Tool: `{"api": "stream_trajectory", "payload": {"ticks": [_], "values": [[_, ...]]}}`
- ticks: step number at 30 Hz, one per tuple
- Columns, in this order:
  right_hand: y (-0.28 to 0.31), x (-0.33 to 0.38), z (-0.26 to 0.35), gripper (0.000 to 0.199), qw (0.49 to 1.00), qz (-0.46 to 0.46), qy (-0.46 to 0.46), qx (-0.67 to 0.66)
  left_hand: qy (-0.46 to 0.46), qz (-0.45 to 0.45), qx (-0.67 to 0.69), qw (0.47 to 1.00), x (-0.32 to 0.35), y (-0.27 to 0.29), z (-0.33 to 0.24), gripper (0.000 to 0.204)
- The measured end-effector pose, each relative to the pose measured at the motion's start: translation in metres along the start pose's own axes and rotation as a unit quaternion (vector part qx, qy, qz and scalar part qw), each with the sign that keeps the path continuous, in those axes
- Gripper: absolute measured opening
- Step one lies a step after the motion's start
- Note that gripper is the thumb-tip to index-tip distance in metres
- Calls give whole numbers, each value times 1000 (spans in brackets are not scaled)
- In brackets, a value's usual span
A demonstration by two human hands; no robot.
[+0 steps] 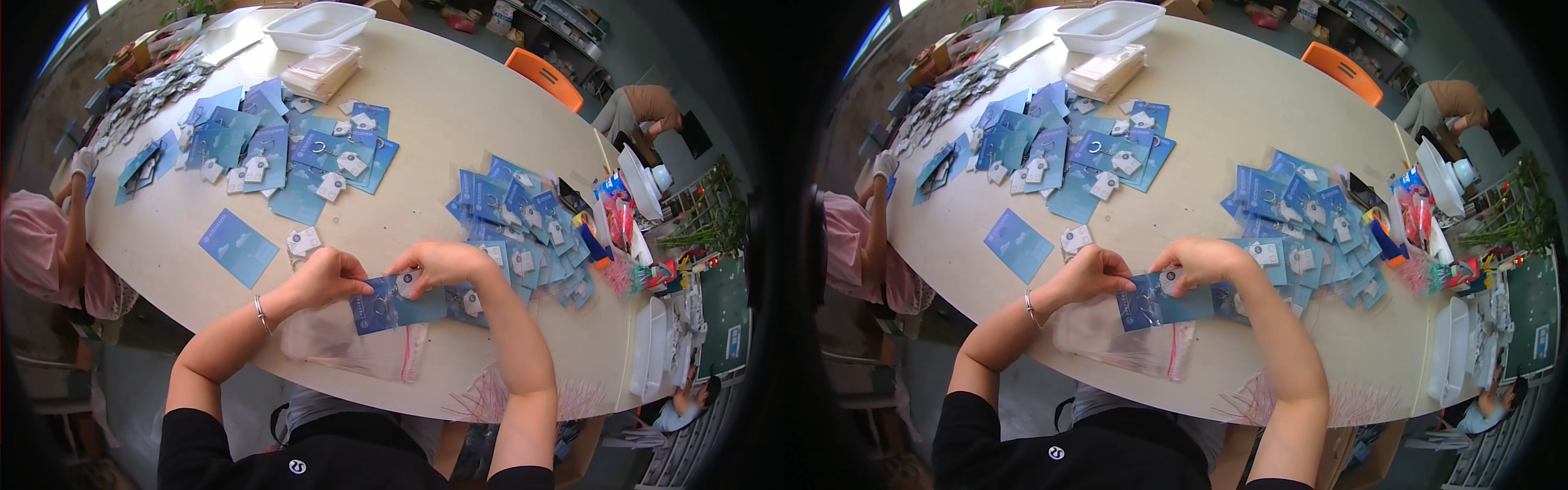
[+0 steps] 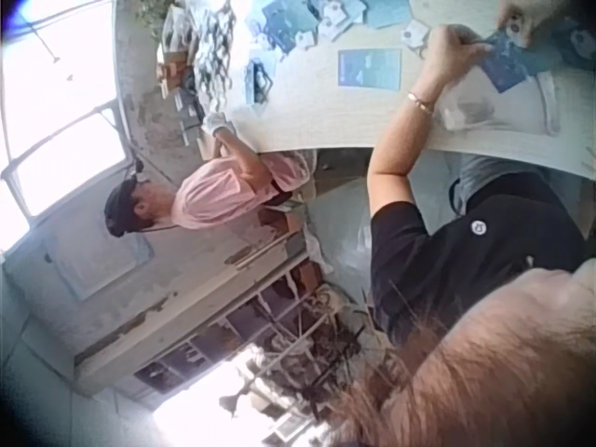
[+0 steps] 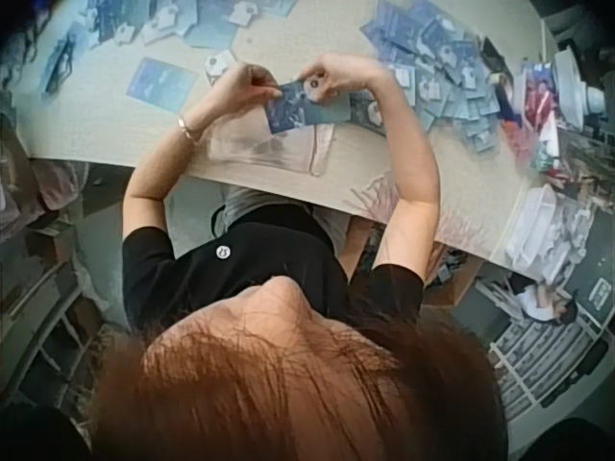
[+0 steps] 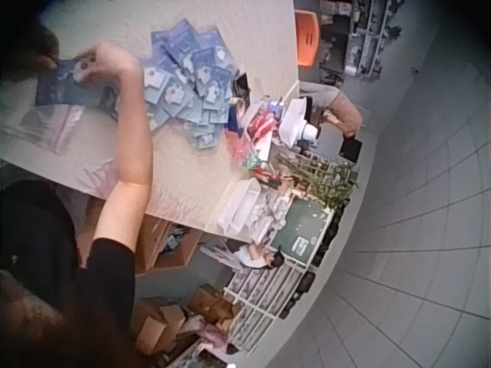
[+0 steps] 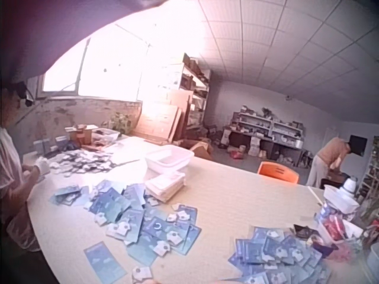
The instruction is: The person repeatedly picks up blue keychain cards, places each into a clear plastic bag, and sets the bagged item aside. The process is repeated continuously with items from a large pile on the table.
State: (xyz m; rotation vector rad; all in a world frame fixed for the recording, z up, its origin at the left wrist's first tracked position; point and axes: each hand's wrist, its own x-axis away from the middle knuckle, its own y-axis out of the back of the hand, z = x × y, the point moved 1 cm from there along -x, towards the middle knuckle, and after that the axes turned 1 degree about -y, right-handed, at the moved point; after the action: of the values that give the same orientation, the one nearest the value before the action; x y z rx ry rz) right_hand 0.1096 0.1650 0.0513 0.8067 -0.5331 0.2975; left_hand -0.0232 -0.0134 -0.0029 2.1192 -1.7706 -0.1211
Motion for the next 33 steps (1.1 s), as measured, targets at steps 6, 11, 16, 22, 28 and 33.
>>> {"api": "stream_trajectory", "payload": {"ticks": [6, 11, 16, 22, 28, 33], "values": [[-14, 16, -12, 36, 936, -220, -67, -267, -1, -35, 56, 998, -2, 5, 5, 16], [-44, 25, -22, 24, 881, -250, -35, -400, -22, -15, 52, 998, -3, 0, 2, 11], [-61, 8, -8, 22, 899, -196, -2, -392, -47, 17, 69, 996, -4, -8, 2, 9], [-66, 4, -2, 24, 859, -224, 26, -460, -29, 3, 5, 1000, 0, 1, -6, 10], [-76, 0, -1, 23, 816, -206, 38, -540, -85, -23, -80, 993, 4, -2, -14, 11], [-77, -1, 1, 22, 789, -230, 24, -570, -102, -87, -141, 981, 3, 0, -10, 13]]}}
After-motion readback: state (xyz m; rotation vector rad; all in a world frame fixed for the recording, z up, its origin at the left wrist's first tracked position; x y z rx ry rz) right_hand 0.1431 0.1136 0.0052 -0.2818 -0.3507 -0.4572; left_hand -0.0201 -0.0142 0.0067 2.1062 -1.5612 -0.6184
